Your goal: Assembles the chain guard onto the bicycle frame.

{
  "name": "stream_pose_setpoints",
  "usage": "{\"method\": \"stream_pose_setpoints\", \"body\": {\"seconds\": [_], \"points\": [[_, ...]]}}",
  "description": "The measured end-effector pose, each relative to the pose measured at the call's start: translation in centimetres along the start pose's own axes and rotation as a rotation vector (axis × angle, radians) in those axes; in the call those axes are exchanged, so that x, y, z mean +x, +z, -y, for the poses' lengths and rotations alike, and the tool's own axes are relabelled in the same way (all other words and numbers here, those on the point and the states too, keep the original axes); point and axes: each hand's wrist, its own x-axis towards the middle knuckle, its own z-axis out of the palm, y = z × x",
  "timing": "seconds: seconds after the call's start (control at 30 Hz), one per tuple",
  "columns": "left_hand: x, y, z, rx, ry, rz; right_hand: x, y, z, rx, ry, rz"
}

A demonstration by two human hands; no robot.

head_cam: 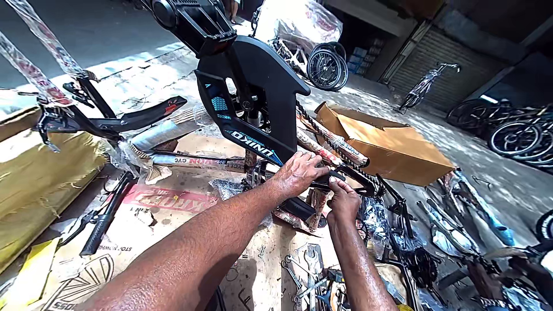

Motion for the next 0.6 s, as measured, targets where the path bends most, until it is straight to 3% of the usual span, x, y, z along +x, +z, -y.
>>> {"method": "stream_pose_setpoints", "body": {"seconds": [0.27,0.6], "points": [[0.03,-0.27,-0.10,0.000,-0.015,0.015,-0.40,0.50,0.18,0.125,0.102,-0.023],[0.16,-0.34,-0.30,0.019,-0.019,0.039,-0.57,0.73,0.96,0.042,0.126,-0.021]]}}
